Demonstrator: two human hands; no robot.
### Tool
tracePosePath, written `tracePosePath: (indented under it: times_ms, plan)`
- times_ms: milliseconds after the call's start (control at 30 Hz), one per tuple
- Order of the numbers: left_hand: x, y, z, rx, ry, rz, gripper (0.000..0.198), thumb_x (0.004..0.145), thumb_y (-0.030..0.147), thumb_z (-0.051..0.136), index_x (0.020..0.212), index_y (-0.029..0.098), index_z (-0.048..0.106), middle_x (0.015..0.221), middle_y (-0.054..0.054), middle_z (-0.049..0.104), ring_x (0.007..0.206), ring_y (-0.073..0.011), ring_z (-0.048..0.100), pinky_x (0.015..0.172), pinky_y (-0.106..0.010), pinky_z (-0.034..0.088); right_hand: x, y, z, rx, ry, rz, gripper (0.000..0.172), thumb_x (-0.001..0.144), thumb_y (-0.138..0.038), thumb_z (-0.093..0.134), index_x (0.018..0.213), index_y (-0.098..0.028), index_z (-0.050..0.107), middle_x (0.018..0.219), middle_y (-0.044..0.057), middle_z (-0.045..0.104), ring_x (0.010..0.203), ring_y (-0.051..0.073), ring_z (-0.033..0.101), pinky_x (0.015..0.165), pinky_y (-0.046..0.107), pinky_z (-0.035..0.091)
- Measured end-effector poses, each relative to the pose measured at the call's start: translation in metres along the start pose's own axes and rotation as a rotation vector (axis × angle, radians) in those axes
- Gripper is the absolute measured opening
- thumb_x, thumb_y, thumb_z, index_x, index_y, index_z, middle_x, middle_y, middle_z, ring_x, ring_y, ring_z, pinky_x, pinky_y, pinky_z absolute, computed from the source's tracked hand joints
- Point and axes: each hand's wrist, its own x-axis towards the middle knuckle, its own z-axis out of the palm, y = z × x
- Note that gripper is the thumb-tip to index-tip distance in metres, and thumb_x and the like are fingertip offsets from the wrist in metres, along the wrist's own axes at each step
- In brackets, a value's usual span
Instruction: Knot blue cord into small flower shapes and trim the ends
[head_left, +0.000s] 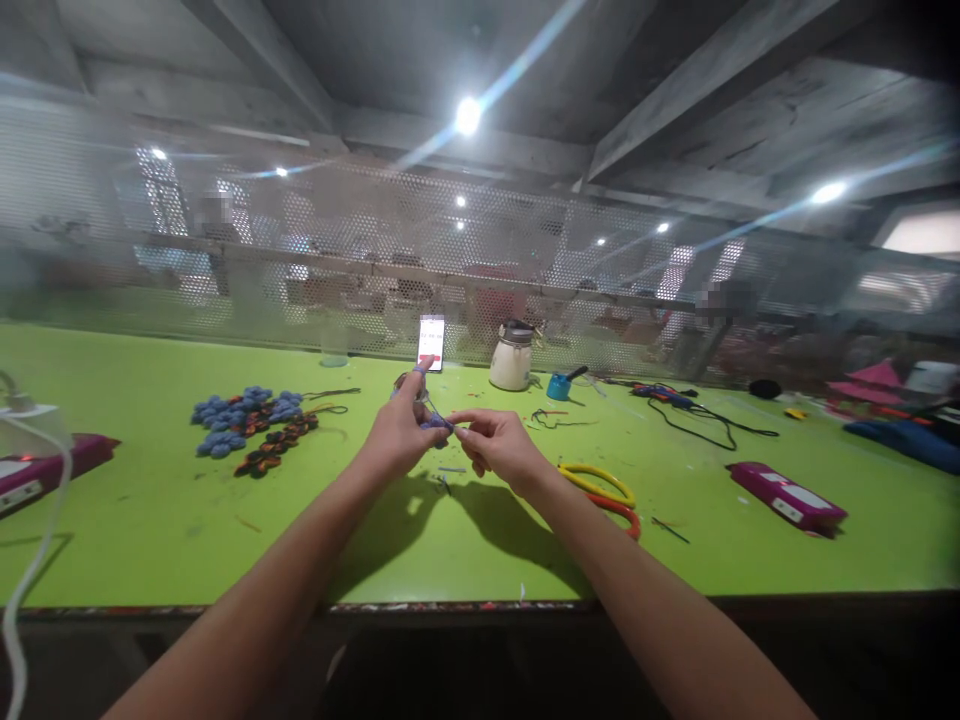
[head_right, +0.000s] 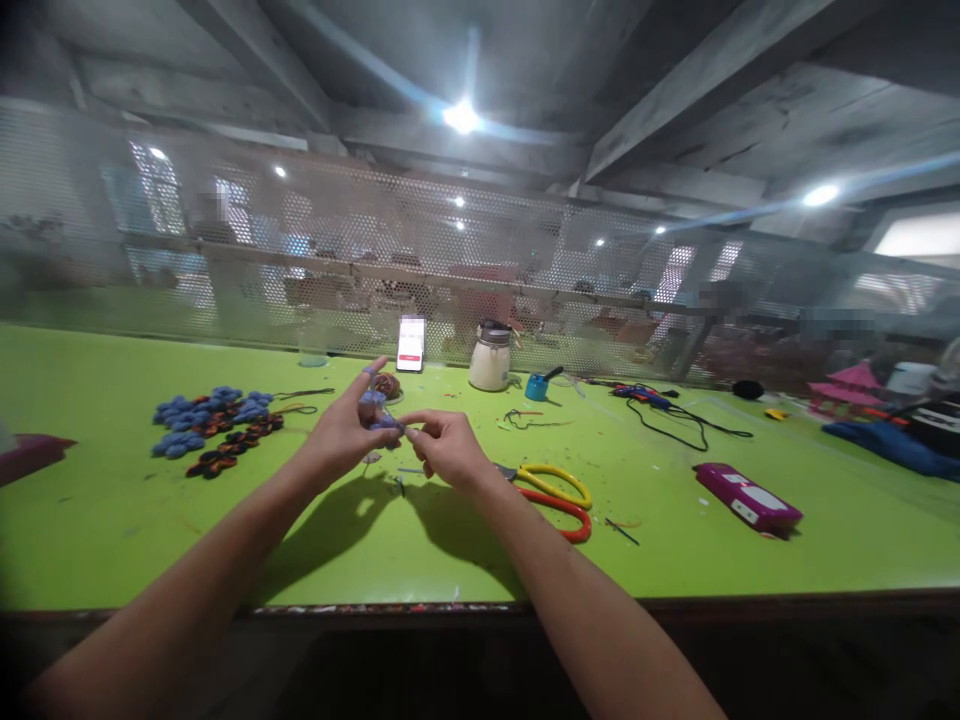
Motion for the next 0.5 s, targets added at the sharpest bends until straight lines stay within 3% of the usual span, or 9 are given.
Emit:
tracePosePath:
  times_ms: [167, 233, 367, 500]
  plan:
    - [-0.009, 0.004, 0.010, 0.197, 0.127, 0.167, 0.072, 0.067, 0.011, 0.068, 0.135, 0.025, 0.047, 0.059, 0.004, 0.056, 0.050, -0.0106, 0.044, 0.055, -0.024, 0.036, -0.002, -0.003, 0.005, 0.208, 0.033, 0.120, 0.038, 0.061, -0.033, 0.074, 0.089, -0.012, 0.063, 0.042, -0.009, 0.047, 0.034, 0.004, 0.034, 0.035, 0.020, 0.037]
    - [-0.011, 0.006, 0.011, 0.172, 0.164, 0.186, 0.068, 0.069, 0.013, 0.067, 0.134, 0.025, 0.049, 0.063, 0.003, 0.058, 0.053, -0.0111, 0.046, 0.057, -0.024, 0.038, -0.003, -0.005, 0.007, 0.320, 0.036, 0.135, 0.038, 0.061, -0.031, 0.076, 0.090, -0.013, 0.060, 0.044, -0.008, 0.049, 0.034, 0.003, 0.033, 0.037, 0.020, 0.036]
    - [-0.006, 0.007, 0.007, -0.189, 0.141, -0.017, 0.087, 0.063, 0.016, 0.076, 0.141, 0.021, 0.038, 0.068, 0.002, 0.061, 0.062, -0.0134, 0.056, 0.064, -0.028, 0.046, -0.006, -0.007, 0.011, 0.449, 0.019, 0.045, 0.037, 0.066, -0.030, 0.075, 0.094, -0.014, 0.058, 0.050, -0.008, 0.050, 0.036, 0.002, 0.032, 0.040, 0.020, 0.036]
    - [0.001, 0.007, 0.000, -0.476, 0.061, -0.147, 0.092, 0.059, 0.012, 0.080, 0.140, 0.014, 0.036, 0.071, 0.000, 0.062, 0.071, -0.0153, 0.062, 0.073, -0.031, 0.049, -0.007, -0.010, 0.009, 0.360, 0.022, -0.057, 0.038, 0.068, -0.033, 0.074, 0.097, -0.014, 0.061, 0.052, -0.007, 0.051, 0.038, 0.004, 0.035, 0.039, 0.021, 0.037]
